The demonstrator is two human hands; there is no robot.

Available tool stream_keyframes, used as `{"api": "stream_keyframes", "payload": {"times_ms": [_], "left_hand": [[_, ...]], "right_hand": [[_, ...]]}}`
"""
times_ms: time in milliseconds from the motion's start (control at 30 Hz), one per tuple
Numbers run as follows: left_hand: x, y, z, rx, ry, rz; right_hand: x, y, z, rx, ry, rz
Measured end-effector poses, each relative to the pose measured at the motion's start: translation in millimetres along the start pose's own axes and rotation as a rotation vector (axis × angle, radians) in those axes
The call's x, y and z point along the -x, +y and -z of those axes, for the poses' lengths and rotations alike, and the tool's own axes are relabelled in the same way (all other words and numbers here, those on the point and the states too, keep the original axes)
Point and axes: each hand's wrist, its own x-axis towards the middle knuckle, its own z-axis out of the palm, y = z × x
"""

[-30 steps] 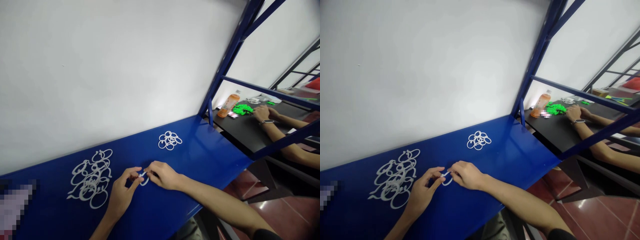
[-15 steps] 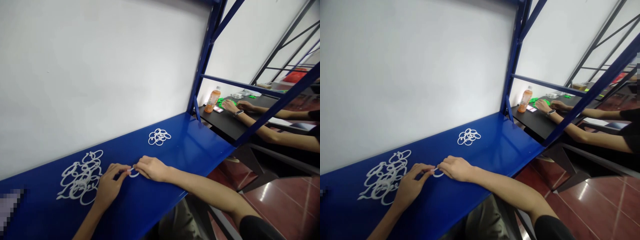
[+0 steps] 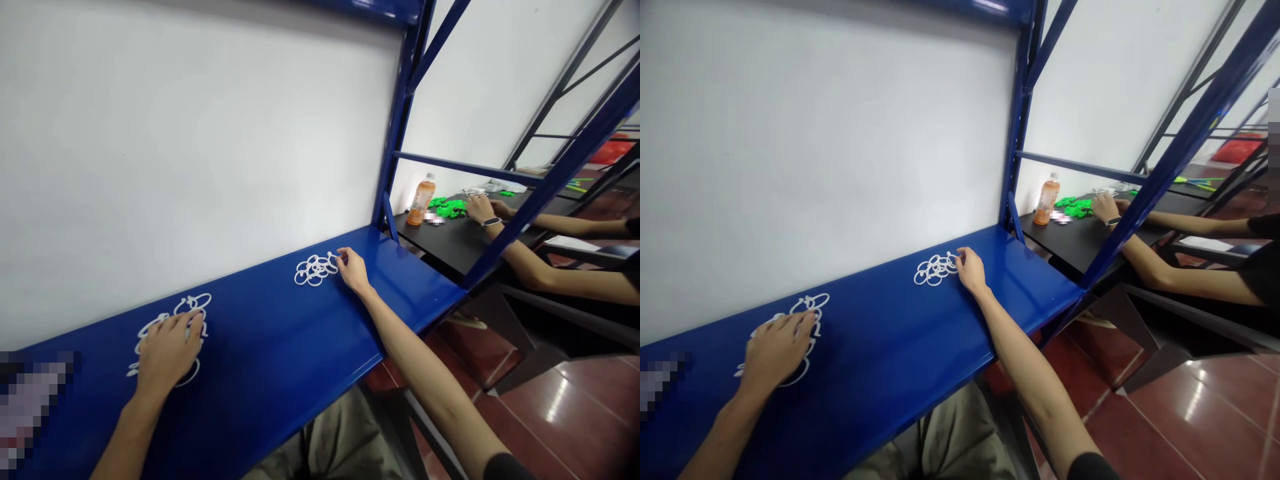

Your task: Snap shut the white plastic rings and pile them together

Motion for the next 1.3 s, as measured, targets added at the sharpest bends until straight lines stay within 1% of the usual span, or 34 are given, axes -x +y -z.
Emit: {"api": "stream_keyframes", "payload": {"times_ms": [67, 167, 300, 533, 633, 733, 933, 1000, 1100, 1167, 1300], "left_hand": [[-2.3, -7.7, 2.0, -0.052, 0.021, 0.039], [-4.5, -16.6, 5.7, -0.087, 0.03, 0.066], [-6.2, -22.9, 7.5, -0.091, 0.0, 0.069], [-8.6, -28.8, 3.6, -0.049, -0.009, 0.079], [-8.3, -32.4, 1.3, -0.055, 0.014, 0.059], [-7.8, -34.1, -1.1, -0.065, 0.057, 0.048], [-6.0, -27.3, -0.9, -0.07, 0.105, 0.071], [-5.2, -24.0, 1.2, -0.077, 0.097, 0.071], [-4.8, -21.3, 3.8, -0.098, 0.047, 0.086], [-5.3, -22.0, 3.8, -0.112, 0.031, 0.1], [-6.0, -27.7, -0.5, -0.127, 0.075, 0.07]], "right_hand": [[0.4, 4.2, -2.8, 0.011, -0.016, -0.039], [2.4, 5.1, -6.7, 0.025, -0.041, -0.058], [2.0, 4.5, -7.4, 0.035, -0.049, -0.057], [5.5, -6.4, -4.9, 0.046, -0.092, 0.025], [8.3, -12.3, -1.4, 0.055, -0.107, 0.065], [10.5, -16.3, 2.5, 0.07, -0.118, 0.067], [19.8, -27.5, 3.5, 0.159, -0.167, 0.011], [23.7, -32.2, 2.0, 0.203, -0.185, -0.015], [27.9, -37.7, -0.4, 0.272, -0.204, -0.069], [29.6, -39.9, -1.5, 0.315, -0.213, -0.107], [31.2, -41.2, -2.5, 0.37, -0.219, -0.156]]}}
